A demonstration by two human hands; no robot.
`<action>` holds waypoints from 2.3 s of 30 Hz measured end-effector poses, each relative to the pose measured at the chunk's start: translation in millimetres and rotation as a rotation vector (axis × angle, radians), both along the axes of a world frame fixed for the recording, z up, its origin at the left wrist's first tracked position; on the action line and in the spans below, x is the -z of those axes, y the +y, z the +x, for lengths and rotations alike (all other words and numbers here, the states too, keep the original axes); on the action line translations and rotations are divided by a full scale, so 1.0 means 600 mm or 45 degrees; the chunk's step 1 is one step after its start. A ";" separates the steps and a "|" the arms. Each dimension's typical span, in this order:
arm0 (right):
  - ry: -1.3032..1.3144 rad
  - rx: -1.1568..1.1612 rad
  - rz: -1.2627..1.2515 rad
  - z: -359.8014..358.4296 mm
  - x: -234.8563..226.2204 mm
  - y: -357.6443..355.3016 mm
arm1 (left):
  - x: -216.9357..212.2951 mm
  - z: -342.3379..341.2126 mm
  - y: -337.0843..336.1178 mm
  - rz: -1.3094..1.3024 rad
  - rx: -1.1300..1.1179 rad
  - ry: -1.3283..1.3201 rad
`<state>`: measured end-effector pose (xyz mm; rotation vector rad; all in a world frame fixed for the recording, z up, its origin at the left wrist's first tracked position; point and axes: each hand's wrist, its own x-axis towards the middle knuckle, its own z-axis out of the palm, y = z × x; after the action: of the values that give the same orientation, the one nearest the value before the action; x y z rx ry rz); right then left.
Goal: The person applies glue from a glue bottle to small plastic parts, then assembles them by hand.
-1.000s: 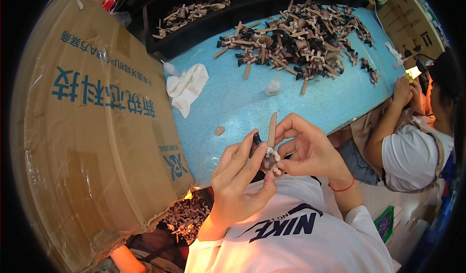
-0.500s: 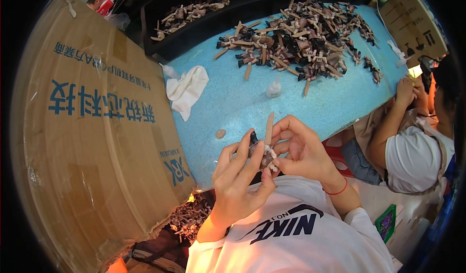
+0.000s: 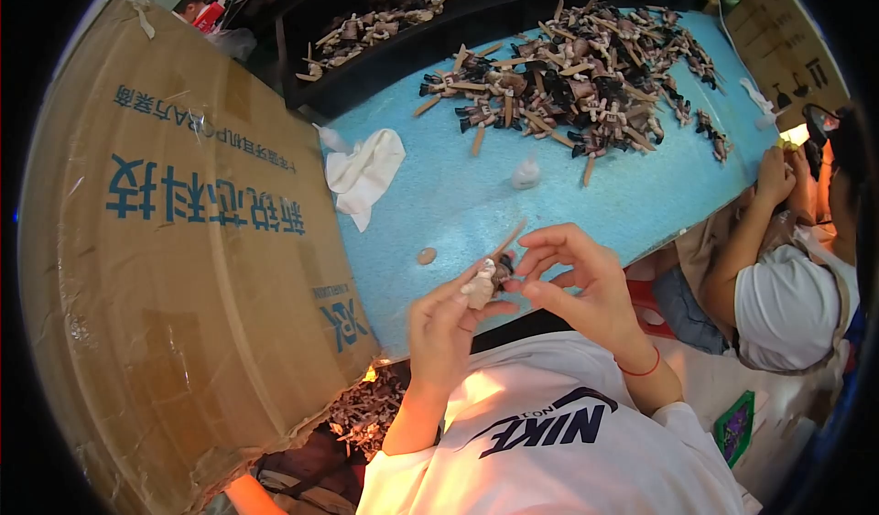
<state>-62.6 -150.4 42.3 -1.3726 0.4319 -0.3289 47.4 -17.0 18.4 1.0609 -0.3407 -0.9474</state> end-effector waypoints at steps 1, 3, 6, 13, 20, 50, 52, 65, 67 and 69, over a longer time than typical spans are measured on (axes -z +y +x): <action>-0.020 0.062 -0.216 -0.002 -0.005 0.005 | 0.009 -0.001 0.003 -0.113 0.052 0.241; -0.044 0.122 -0.427 -0.001 -0.009 0.016 | 0.019 0.000 0.007 -0.223 0.100 0.478; 0.013 0.259 -1.046 0.001 -0.011 0.038 | 0.021 -0.004 0.004 -0.439 0.342 0.796; -0.018 0.294 -1.426 0.002 -0.018 0.052 | -0.001 -0.019 0.010 -0.444 0.243 0.997; -0.043 0.338 -1.602 -0.006 -0.023 0.067 | 0.014 -0.029 0.015 -0.667 0.266 1.015; -0.388 -0.100 0.092 -0.030 -0.025 0.055 | -0.024 -0.040 0.034 -0.098 -0.099 -1.302; -0.356 -0.082 0.130 -0.031 -0.026 0.057 | -0.026 -0.044 0.036 -0.078 -0.113 -1.323; -0.554 -0.060 0.208 -0.015 0.012 0.058 | -0.049 -0.039 0.026 0.093 -0.122 -1.451; -0.615 -0.044 0.266 -0.005 0.013 0.059 | -0.054 -0.033 0.026 0.102 -0.118 -1.488; -0.612 -0.044 0.250 -0.010 0.011 0.062 | -0.056 -0.033 0.032 0.145 -0.142 -1.547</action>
<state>-68.3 -113.1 35.6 -1.0639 0.0388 -0.5563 27.6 2.1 51.7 1.6585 -1.2084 -0.1129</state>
